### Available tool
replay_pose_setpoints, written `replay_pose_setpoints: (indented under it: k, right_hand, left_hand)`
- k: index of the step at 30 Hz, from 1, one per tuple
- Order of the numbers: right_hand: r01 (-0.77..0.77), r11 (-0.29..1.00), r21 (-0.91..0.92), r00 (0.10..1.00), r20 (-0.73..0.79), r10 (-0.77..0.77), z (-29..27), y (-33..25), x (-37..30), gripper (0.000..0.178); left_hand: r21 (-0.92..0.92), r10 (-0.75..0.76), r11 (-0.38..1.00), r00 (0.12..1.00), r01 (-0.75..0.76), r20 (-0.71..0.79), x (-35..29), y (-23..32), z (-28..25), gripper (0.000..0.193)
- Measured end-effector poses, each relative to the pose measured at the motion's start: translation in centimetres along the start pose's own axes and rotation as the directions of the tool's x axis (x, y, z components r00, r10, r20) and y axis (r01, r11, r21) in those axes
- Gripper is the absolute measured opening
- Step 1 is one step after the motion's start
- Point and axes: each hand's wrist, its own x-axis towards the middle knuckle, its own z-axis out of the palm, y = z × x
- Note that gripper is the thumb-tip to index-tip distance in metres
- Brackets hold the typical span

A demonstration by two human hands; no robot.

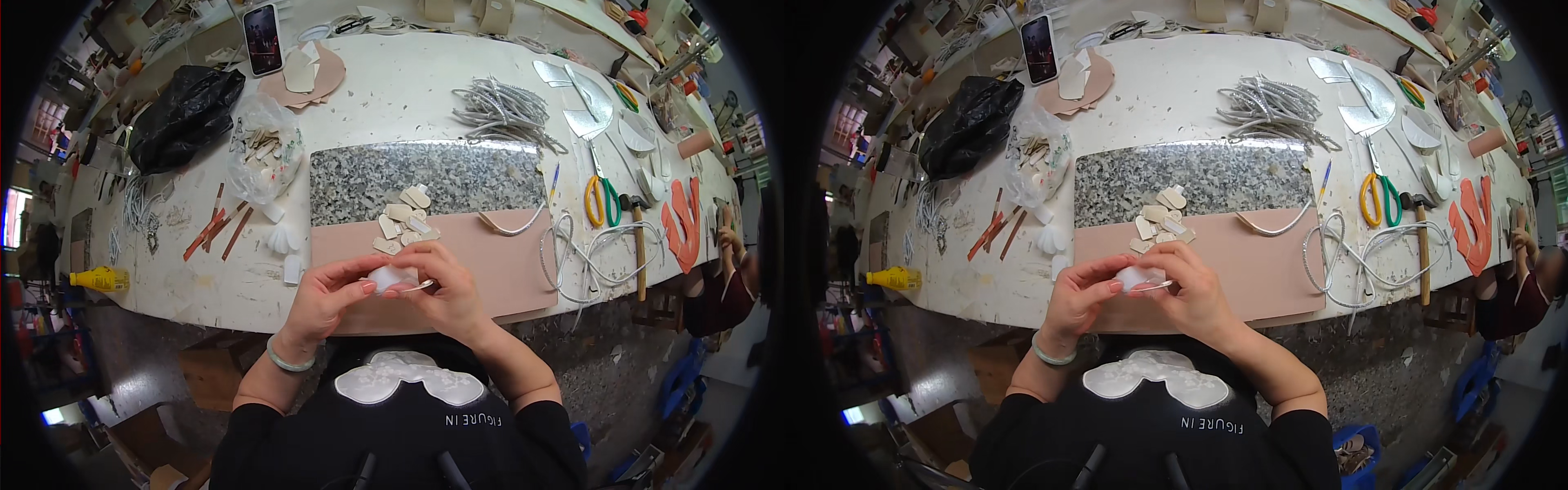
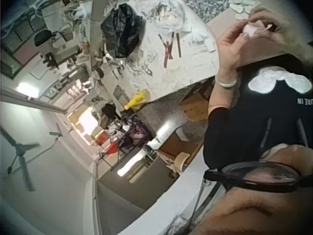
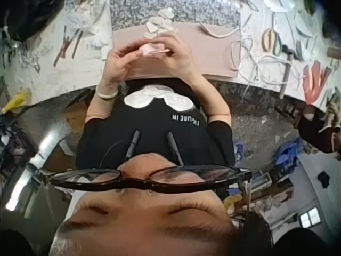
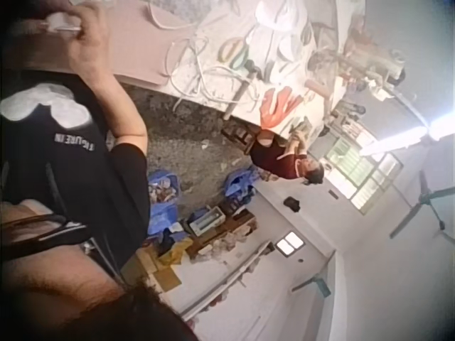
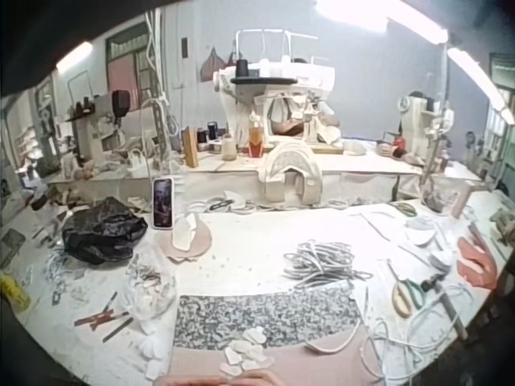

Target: The person assembles small decorative items by hand at a cluttered workbench. They repeatedly pick up small white foam pieces and silver glittery strips, wrap the strips around the foam pieces, and place the finished units on the table. The process is repetitive and one-at-a-time, with no tools used.

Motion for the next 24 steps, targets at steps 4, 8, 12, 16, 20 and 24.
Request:
replay_pose_setpoints:
  k: [4,8,12,16,20,24]
  right_hand:
    - [0.112,0.985,-0.133,0.992,0.064,-0.105,-0.1,1.3,-0.3,0.046]
    - [0.134,0.988,-0.083,0.988,0.083,-0.127,0.0,2.0,-0.7,0.05]
    - [0.121,0.989,-0.084,0.988,0.105,-0.112,0.0,2.2,-0.6,0.049]
    - [0.012,1.0,-0.026,0.994,0.106,-0.009,0.2,1.3,-0.3,0.049]
    - [-0.015,0.994,0.106,0.991,0.132,0.001,0.3,2.5,-0.4,0.039]
    - [-0.176,0.886,0.428,0.984,0.098,0.149,-0.1,2.4,-0.2,0.024]
  left_hand:
    - [-0.007,-0.043,0.999,0.998,0.042,-0.048,-0.2,-0.2,-0.4,0.029]
    - [-0.058,-0.065,0.996,0.996,0.061,-0.068,0.2,-0.7,-0.7,0.026]
    - [0.038,-0.041,0.998,0.995,0.044,-0.087,0.3,-1.3,-1.2,0.027]
    - [0.075,-0.036,0.996,0.994,0.044,-0.105,0.0,-0.7,-0.9,0.033]
    - [0.025,-0.077,0.997,0.993,0.079,-0.094,0.0,-0.8,-1.3,0.034]
    - [0.011,-0.044,0.999,0.992,0.045,-0.116,0.1,-1.4,-1.8,0.031]
